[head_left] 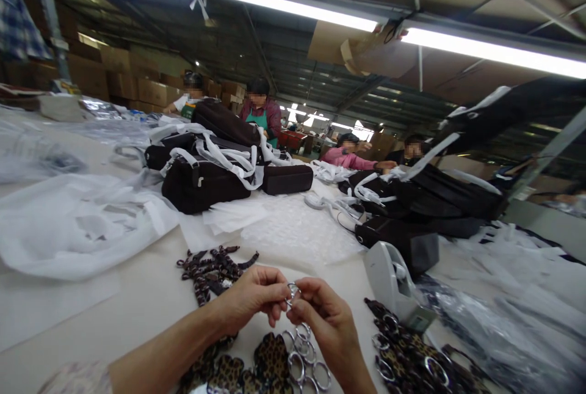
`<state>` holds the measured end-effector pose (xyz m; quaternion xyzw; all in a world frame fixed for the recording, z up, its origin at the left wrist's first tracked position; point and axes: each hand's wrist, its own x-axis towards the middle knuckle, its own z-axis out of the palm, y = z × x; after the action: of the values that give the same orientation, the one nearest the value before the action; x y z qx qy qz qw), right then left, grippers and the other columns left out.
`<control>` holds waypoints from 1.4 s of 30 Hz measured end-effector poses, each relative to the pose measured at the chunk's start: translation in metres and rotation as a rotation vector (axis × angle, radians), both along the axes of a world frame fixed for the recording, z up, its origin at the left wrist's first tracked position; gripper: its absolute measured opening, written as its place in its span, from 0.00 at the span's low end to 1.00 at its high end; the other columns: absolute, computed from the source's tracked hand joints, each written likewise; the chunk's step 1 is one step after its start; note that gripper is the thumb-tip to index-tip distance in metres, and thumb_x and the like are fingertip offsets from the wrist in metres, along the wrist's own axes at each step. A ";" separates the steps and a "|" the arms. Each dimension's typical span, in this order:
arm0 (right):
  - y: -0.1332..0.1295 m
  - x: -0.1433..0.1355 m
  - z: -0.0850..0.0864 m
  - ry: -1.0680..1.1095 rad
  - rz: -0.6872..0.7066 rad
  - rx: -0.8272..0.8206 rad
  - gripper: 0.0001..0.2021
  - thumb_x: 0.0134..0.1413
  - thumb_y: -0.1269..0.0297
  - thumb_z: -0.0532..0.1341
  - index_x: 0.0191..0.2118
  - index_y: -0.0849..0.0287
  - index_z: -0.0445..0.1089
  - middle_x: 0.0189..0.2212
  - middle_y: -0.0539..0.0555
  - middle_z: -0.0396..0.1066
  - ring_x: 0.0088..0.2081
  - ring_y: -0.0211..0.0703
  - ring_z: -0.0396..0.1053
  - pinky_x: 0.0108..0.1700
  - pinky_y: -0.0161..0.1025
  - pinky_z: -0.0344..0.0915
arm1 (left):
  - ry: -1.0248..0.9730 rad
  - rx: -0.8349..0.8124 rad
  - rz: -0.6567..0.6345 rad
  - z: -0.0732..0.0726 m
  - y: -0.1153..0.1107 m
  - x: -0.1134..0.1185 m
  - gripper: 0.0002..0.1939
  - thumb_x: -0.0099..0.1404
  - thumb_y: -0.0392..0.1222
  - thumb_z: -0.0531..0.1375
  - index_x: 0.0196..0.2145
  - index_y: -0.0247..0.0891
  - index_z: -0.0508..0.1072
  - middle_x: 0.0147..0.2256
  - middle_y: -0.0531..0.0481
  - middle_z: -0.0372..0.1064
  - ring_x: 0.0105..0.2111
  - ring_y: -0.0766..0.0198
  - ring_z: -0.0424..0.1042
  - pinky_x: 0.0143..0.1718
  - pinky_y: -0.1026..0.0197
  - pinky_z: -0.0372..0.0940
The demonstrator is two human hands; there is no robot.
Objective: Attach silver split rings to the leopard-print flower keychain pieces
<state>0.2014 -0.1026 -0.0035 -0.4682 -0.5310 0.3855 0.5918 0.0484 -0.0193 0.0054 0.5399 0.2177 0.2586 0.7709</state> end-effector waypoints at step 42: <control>0.000 -0.005 0.002 0.196 -0.010 -0.044 0.16 0.45 0.59 0.72 0.42 0.55 0.76 0.26 0.48 0.72 0.25 0.37 0.72 0.26 0.34 0.72 | 0.070 0.044 -0.038 0.014 0.002 -0.003 0.20 0.53 0.56 0.63 0.23 0.34 0.67 0.18 0.55 0.65 0.13 0.74 0.58 0.14 0.70 0.54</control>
<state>0.1964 -0.1030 -0.0017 -0.4438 -0.4594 0.4383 0.6324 0.0453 -0.0174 0.0193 0.5693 0.2286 0.2297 0.7556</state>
